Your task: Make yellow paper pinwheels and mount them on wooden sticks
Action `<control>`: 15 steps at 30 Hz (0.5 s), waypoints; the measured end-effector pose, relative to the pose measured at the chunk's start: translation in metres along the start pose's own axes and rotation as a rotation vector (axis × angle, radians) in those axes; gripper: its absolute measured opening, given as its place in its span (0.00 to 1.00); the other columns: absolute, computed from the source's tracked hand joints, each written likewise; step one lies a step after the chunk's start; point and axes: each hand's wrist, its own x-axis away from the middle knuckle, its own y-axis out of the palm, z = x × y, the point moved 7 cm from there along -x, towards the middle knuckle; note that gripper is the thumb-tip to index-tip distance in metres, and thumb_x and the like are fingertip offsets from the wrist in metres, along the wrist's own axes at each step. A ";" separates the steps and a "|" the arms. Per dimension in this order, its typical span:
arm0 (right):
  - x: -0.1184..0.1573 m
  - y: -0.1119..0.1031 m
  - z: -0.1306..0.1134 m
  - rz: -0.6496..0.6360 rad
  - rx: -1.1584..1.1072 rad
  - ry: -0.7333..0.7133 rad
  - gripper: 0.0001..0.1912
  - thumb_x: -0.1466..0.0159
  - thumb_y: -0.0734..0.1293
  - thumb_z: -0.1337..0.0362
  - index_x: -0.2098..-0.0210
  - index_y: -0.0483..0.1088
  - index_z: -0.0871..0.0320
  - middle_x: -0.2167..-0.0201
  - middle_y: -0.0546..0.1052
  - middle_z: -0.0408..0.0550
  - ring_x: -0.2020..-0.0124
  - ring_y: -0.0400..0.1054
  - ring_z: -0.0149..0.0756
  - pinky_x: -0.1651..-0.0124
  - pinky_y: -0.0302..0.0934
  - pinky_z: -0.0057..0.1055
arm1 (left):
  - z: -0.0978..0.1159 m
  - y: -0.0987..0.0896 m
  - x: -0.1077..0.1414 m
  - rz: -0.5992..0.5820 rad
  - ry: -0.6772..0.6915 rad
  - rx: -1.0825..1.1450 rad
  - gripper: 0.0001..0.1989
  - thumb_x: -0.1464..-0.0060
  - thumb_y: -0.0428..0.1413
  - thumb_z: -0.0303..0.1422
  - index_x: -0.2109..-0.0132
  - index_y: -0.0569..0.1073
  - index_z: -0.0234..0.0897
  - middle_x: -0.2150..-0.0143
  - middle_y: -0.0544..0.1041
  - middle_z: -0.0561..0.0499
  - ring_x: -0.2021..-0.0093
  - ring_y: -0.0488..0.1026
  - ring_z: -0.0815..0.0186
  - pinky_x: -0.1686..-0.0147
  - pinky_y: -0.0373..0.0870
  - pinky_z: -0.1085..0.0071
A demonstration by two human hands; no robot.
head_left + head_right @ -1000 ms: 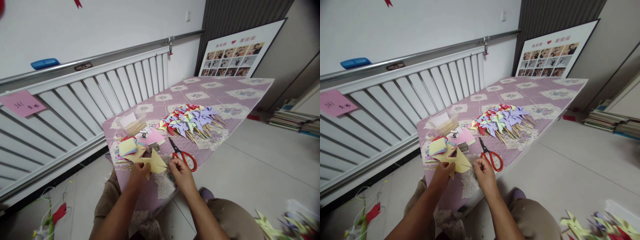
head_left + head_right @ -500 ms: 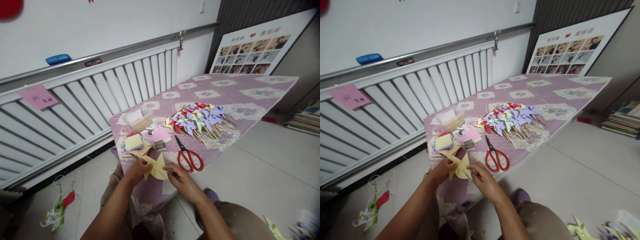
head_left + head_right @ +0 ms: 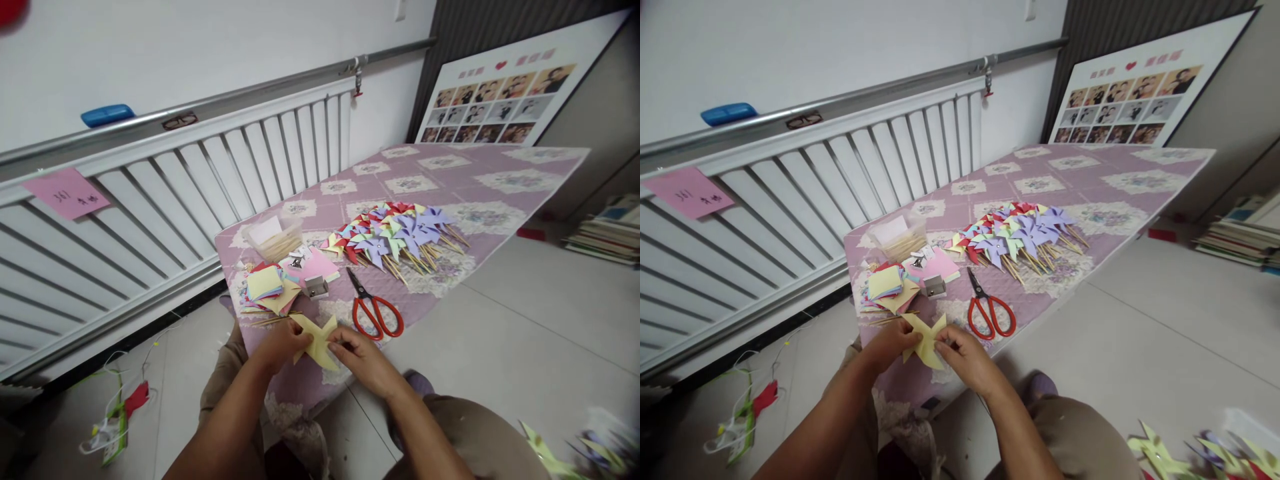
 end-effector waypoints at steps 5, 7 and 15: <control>-0.003 0.000 0.006 0.035 0.079 -0.003 0.11 0.35 0.61 0.58 0.70 0.69 0.56 0.72 0.69 0.43 0.69 0.63 0.35 0.66 0.57 0.30 | -0.010 0.006 -0.007 0.056 -0.011 -0.142 0.07 0.53 0.54 0.32 0.68 0.75 0.34 0.74 0.75 0.52 0.75 0.67 0.69 0.75 0.60 0.74; -0.004 0.000 0.010 0.053 0.116 -0.006 0.11 0.36 0.62 0.58 0.71 0.69 0.56 0.72 0.69 0.44 0.69 0.63 0.35 0.66 0.57 0.31 | -0.013 0.007 -0.010 0.064 -0.012 -0.162 0.07 0.53 0.54 0.32 0.68 0.76 0.34 0.73 0.76 0.52 0.74 0.68 0.68 0.75 0.60 0.74; -0.004 -0.002 0.014 0.120 0.200 -0.042 0.11 0.36 0.62 0.59 0.74 0.67 0.56 0.72 0.69 0.44 0.69 0.65 0.36 0.65 0.57 0.31 | -0.016 0.010 -0.012 0.087 -0.008 -0.208 0.08 0.51 0.54 0.32 0.68 0.77 0.34 0.75 0.76 0.52 0.75 0.68 0.68 0.75 0.60 0.74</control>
